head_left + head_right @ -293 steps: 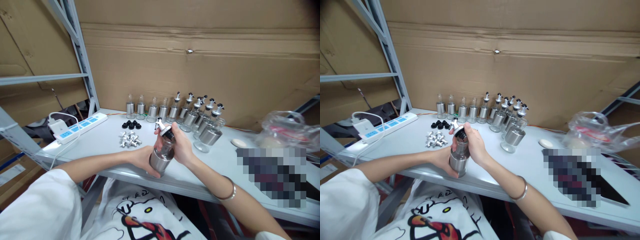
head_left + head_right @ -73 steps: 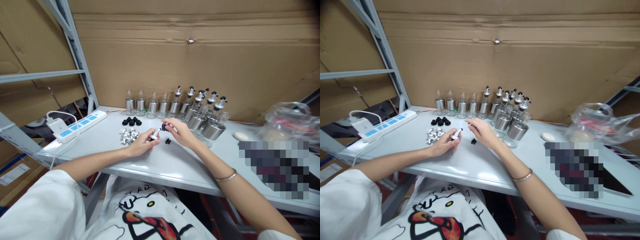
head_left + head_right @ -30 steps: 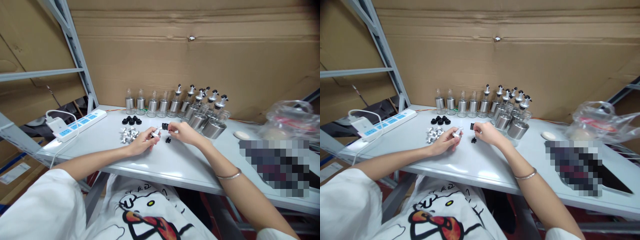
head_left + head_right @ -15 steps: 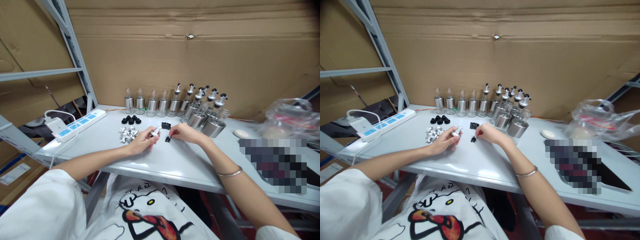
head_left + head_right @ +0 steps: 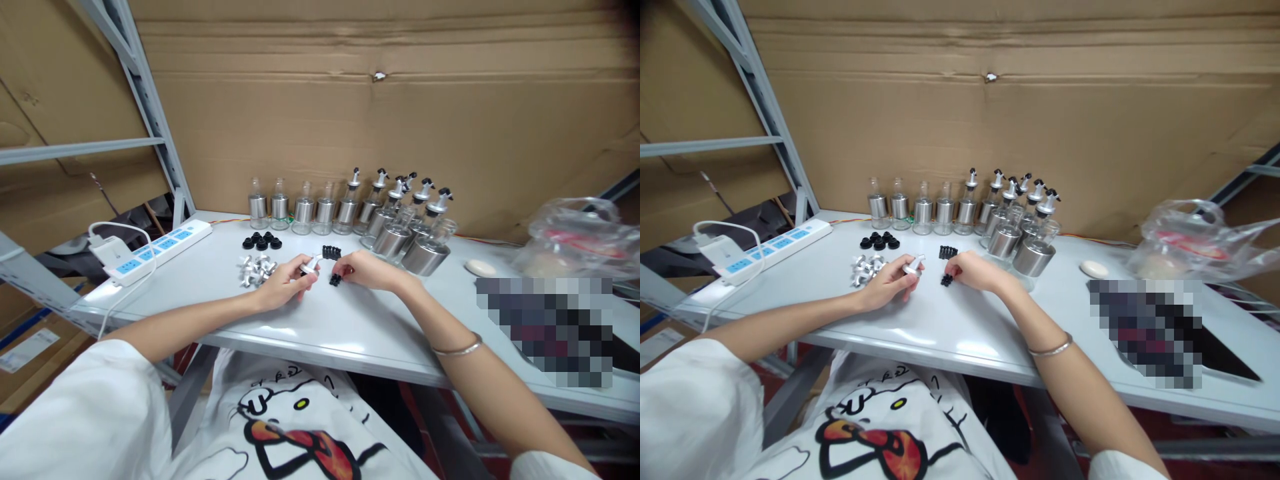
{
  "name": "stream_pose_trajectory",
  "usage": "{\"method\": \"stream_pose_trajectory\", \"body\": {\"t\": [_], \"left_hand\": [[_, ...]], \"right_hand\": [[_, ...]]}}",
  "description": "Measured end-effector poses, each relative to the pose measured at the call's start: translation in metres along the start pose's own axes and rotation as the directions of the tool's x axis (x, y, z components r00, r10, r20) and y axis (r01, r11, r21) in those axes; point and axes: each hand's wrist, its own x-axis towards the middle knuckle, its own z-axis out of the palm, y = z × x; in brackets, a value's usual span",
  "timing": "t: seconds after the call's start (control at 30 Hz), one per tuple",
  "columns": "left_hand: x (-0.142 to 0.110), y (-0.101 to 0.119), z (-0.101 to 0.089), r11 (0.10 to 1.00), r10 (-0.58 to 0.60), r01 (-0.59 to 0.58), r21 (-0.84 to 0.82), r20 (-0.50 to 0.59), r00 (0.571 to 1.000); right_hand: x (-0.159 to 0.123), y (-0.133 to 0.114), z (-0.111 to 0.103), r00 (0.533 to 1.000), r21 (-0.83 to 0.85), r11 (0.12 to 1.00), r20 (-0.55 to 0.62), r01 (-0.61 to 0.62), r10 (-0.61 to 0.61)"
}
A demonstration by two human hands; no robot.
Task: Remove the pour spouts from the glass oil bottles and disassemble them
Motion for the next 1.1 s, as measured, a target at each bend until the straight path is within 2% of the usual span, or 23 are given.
{"method": "stream_pose_trajectory", "body": {"t": [0.27, 0.43, 0.53, 0.63, 0.77, 0.93, 1.03, 1.1], "left_hand": [[0.000, 0.000, -0.001, 1.000, 0.006, -0.006, 0.008, 0.004, 1.000], [0.000, -0.001, -0.001, 1.000, 0.004, -0.004, 0.004, 0.010, 1.000], [0.000, 0.000, -0.001, 1.000, 0.008, -0.008, 0.022, 0.012, 1.000], [0.001, 0.002, 0.000, 0.999, 0.003, -0.003, 0.040, 0.007, 1.000], [0.001, 0.002, 0.001, 0.998, -0.032, 0.033, 0.049, -0.007, 0.999], [0.002, -0.002, 0.002, 0.998, -0.038, 0.039, 0.046, -0.018, 0.999], [0.002, -0.003, 0.001, 1.000, -0.006, 0.006, 0.001, -0.060, 0.998], [0.003, -0.002, -0.002, 0.997, 0.049, -0.043, 0.060, -0.097, 0.994]], "right_hand": [[0.000, 0.001, 0.000, 0.999, -0.006, 0.999, 0.010, 0.033, -0.032], [0.000, 0.001, -0.003, 0.998, -0.009, 1.000, -0.056, 0.029, -0.030], [0.001, -0.003, -0.002, 0.978, 0.042, 0.995, -0.195, 0.086, -0.076], [-0.001, -0.013, -0.002, 0.921, 0.168, 0.965, -0.367, 0.202, -0.129], [-0.007, -0.031, -0.002, 0.889, 0.355, 0.876, -0.428, 0.327, -0.159], [-0.011, -0.044, 0.003, 0.915, 0.359, 0.879, -0.361, 0.314, -0.180], [-0.010, -0.045, 0.003, 0.959, 0.431, 0.866, -0.231, 0.253, -0.165], [-0.010, -0.043, 0.001, 0.977, 0.543, 0.813, -0.129, 0.213, -0.170]]}}
